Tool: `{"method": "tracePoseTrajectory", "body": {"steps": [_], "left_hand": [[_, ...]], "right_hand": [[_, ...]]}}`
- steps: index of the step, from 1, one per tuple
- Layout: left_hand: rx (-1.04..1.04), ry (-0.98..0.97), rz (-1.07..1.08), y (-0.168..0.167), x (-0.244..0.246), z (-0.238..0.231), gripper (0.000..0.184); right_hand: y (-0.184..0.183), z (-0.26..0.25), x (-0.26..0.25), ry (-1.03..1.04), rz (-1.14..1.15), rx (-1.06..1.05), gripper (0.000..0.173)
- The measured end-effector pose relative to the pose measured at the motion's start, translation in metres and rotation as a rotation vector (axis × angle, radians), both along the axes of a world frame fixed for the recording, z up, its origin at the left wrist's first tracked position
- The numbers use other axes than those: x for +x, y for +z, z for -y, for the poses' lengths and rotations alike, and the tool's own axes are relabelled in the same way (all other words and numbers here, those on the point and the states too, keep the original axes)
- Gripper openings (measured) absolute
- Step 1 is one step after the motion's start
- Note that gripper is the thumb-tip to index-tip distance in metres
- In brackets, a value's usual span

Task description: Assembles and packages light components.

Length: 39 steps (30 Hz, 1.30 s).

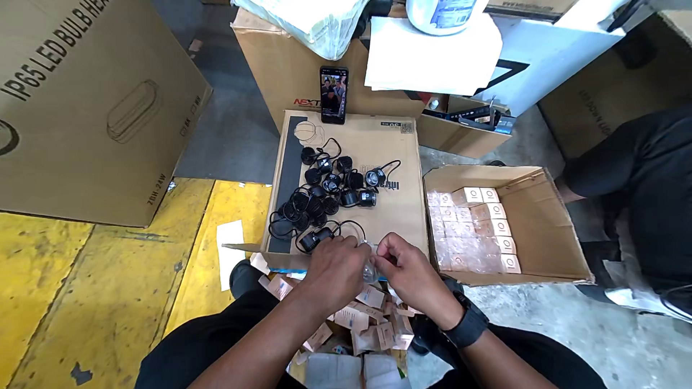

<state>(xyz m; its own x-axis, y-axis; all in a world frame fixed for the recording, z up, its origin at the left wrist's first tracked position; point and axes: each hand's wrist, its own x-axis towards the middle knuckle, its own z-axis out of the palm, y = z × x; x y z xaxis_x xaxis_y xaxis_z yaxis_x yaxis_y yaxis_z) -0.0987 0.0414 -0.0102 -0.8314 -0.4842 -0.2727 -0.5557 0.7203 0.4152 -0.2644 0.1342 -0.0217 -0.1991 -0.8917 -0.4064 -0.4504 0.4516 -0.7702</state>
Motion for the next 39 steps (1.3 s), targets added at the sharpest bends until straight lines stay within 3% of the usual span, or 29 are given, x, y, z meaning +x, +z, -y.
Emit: {"method": "tracePoseTrajectory", "body": {"steps": [5,9,14,23,39], "left_hand": [[0.042,0.035,0.081,0.004,0.000,0.001,0.023],[0.072,0.072,0.167,0.009,-0.001,0.001,0.024],[0.099,0.012,0.230,0.012,-0.002,0.000,0.023],[0.131,-0.121,0.207,0.005,-0.001,-0.006,0.021],[0.146,-0.115,0.191,0.002,-0.001,-0.006,0.026]], "right_hand": [[-0.002,-0.002,0.001,0.175,-0.155,-0.018,0.012],[-0.004,-0.004,0.002,0.336,-0.297,-0.088,0.023],[-0.003,-0.004,0.004,0.459,-0.346,0.024,0.027],[-0.007,-0.005,0.006,0.383,-0.399,0.030,0.027],[-0.004,-0.004,0.007,0.410,-0.393,0.007,0.018]]}}
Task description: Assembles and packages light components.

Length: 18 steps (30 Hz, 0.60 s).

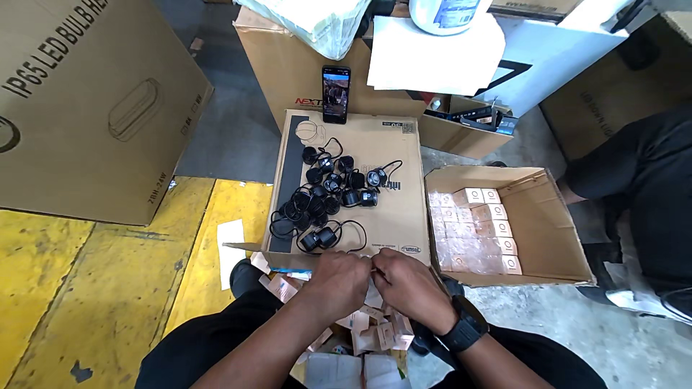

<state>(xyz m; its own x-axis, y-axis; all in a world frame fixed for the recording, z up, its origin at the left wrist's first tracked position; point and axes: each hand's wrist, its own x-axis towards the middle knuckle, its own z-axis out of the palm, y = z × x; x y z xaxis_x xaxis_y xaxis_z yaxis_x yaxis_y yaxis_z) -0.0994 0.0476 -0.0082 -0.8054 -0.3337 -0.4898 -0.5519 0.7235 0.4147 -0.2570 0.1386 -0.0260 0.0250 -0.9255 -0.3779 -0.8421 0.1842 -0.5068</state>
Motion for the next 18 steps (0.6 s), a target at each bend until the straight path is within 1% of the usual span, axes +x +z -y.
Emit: {"method": "tracePoseTrajectory", "body": {"steps": [18], "left_hand": [[0.002,-0.008,0.019,-0.0001,0.0000,0.0011,0.026]], "right_hand": [[0.0011,0.0005,0.0002,0.022,-0.004,0.011,0.018]]}}
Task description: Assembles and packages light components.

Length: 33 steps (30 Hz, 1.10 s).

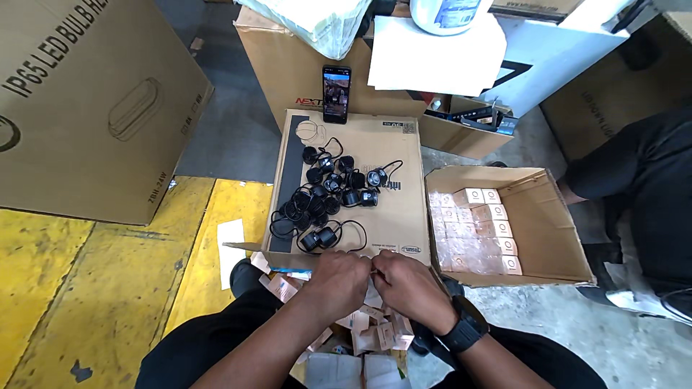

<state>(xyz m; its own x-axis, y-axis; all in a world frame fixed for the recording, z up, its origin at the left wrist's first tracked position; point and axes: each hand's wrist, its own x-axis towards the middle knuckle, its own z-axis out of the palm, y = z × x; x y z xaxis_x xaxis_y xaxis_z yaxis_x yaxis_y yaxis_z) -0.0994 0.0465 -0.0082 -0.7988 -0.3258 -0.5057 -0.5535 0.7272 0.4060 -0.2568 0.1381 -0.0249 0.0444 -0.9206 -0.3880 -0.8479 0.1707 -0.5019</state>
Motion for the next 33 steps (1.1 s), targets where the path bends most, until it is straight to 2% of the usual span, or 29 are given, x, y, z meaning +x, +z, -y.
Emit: {"method": "tracePoseTrajectory", "body": {"steps": [33], "left_hand": [[-0.001,0.007,0.026,0.0049,-0.0008,0.0000,0.020]], "right_hand": [[-0.0004,-0.0005,-0.0003,-0.028,0.010,-0.025,0.017]]}}
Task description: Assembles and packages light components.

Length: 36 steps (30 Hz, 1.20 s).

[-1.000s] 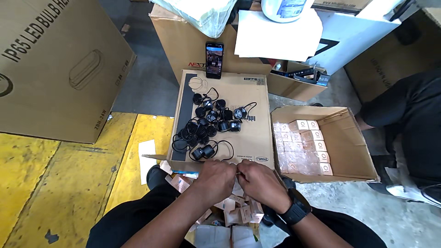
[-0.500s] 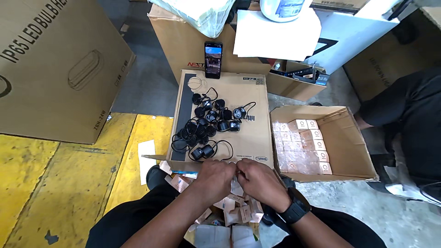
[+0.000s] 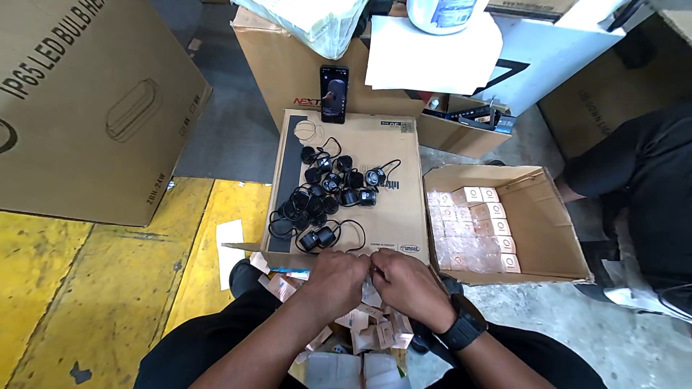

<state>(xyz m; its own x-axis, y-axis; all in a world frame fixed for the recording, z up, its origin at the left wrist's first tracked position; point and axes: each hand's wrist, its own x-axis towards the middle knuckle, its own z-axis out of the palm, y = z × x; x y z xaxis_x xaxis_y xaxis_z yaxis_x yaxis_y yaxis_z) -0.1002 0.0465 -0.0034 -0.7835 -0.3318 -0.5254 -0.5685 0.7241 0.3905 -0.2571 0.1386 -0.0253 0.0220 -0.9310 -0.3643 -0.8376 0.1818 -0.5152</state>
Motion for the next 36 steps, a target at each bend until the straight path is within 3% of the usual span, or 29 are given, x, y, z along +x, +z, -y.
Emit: {"method": "tracePoseTrajectory", "body": {"steps": [36], "left_hand": [[-0.001,0.003,-0.028,-0.0031,0.0017,-0.0010,0.019]], "right_hand": [[0.0007,-0.0002,0.0016,0.014,-0.014,0.018,0.018]]}}
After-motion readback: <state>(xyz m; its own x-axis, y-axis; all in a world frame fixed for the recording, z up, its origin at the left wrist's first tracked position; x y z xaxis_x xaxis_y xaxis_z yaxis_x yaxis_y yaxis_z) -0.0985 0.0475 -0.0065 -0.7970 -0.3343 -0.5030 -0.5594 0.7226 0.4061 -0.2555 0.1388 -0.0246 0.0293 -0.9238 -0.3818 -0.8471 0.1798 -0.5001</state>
